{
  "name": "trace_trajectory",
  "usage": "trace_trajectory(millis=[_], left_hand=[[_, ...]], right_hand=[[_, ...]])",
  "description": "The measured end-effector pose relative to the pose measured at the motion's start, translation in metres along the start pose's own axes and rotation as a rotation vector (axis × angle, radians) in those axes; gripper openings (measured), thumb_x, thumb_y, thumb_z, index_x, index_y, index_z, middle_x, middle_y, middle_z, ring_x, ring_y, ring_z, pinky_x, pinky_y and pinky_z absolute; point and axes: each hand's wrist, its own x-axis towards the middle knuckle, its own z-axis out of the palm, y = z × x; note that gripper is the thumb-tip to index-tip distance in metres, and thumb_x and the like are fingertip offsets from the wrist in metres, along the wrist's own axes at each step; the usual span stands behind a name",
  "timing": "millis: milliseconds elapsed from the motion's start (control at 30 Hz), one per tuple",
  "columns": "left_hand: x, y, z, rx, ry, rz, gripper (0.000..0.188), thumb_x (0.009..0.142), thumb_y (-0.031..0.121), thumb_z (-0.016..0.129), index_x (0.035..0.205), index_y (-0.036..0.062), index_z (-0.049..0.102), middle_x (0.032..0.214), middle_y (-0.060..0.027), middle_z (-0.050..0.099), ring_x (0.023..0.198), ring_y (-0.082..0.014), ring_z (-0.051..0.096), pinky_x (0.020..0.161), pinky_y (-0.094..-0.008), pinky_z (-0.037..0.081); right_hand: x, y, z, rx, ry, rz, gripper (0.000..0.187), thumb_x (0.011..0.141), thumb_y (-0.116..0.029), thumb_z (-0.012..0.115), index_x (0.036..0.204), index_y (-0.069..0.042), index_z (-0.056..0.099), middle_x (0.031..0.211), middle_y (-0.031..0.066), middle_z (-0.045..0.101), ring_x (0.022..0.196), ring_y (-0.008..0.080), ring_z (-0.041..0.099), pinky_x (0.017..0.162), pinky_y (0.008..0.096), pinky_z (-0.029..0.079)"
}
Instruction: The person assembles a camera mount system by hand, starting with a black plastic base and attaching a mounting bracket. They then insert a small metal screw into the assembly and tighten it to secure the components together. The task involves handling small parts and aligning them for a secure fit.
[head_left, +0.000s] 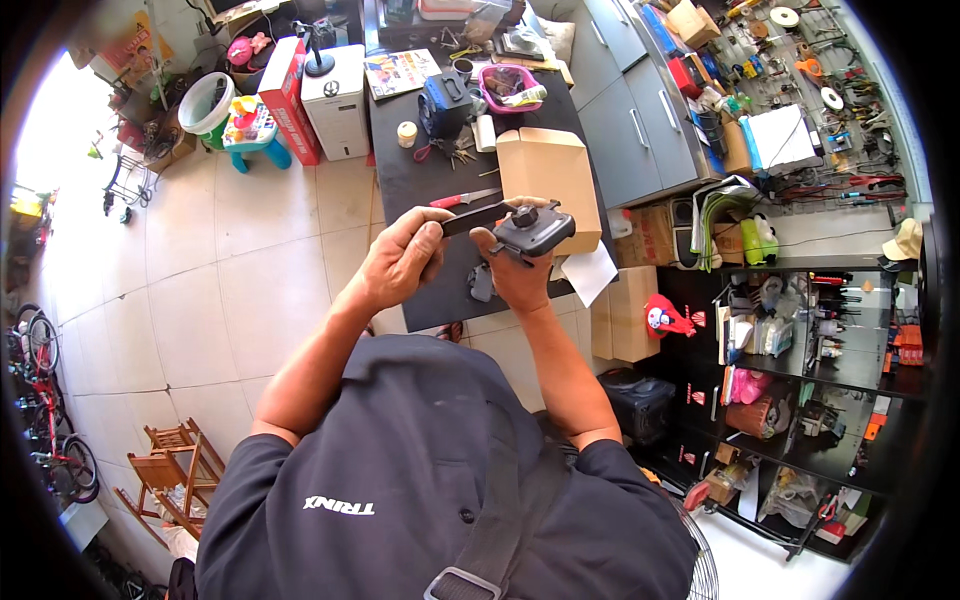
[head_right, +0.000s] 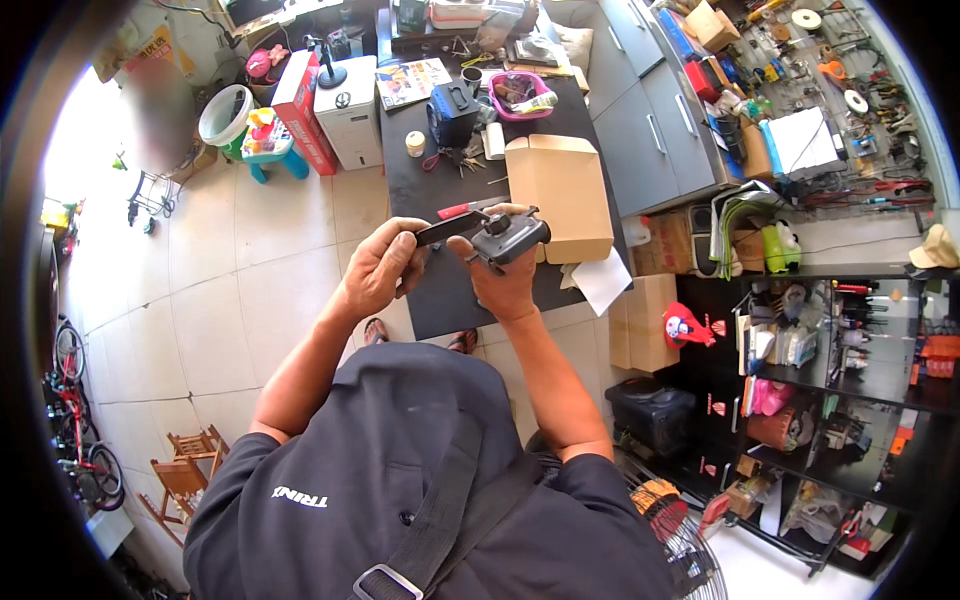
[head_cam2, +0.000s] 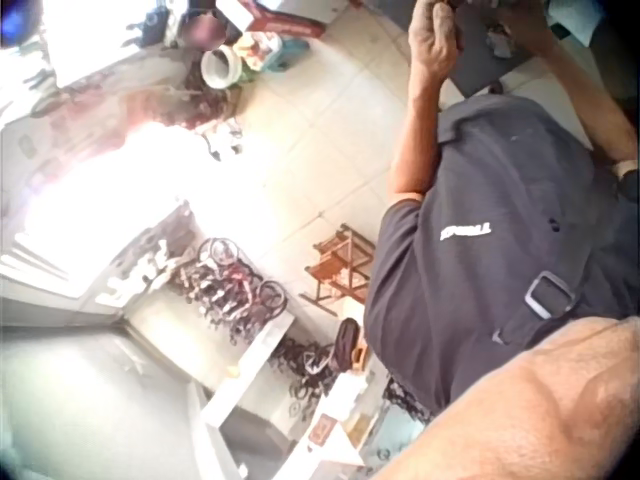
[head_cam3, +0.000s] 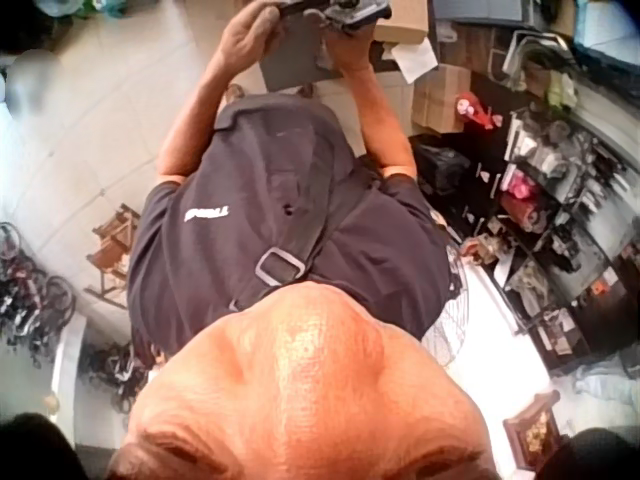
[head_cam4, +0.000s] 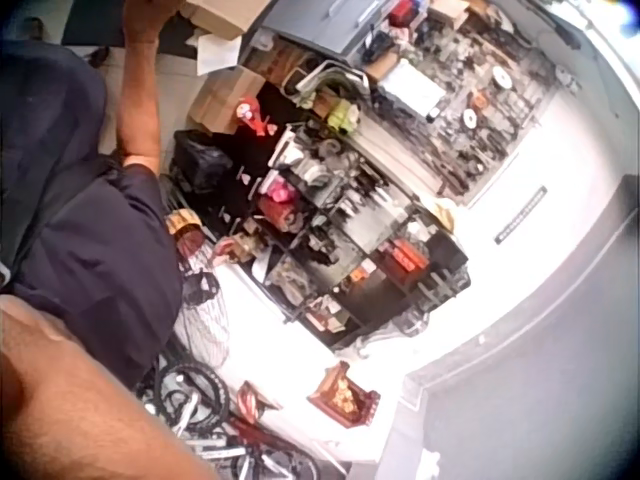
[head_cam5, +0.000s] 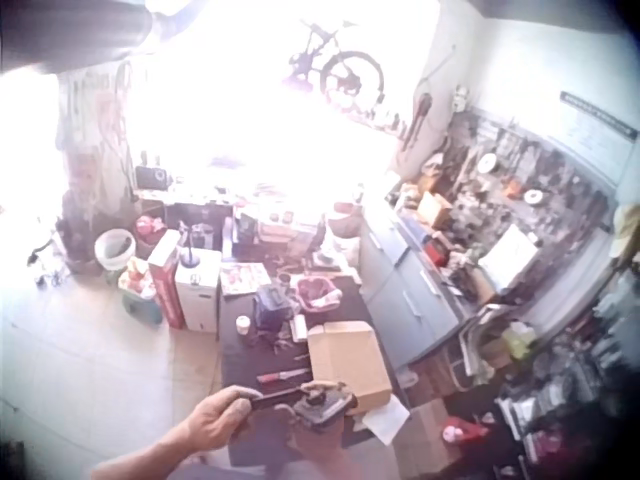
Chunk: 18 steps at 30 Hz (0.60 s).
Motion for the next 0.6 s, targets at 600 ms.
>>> trace_trajectory(millis=[600], left_hand=[[0.012,-0.01,-0.001,-0.435,0.167,-0.356,0.023,0.115,0.031,0.055,0.116,0.0088,0.062,0.075,0.0048,0.048,0.052,-0.0069,0.044,0.044,-0.0241,0.032]], right_hand=[[-0.013,-0.02,0.024,-0.051,0.133,0.14,0.066,0.088,-0.024,0.093,0.135,0.001,0.054,0.113,0.0092,0.069,0.096,0.0168,0.068,0.083,0.034,0.057]])
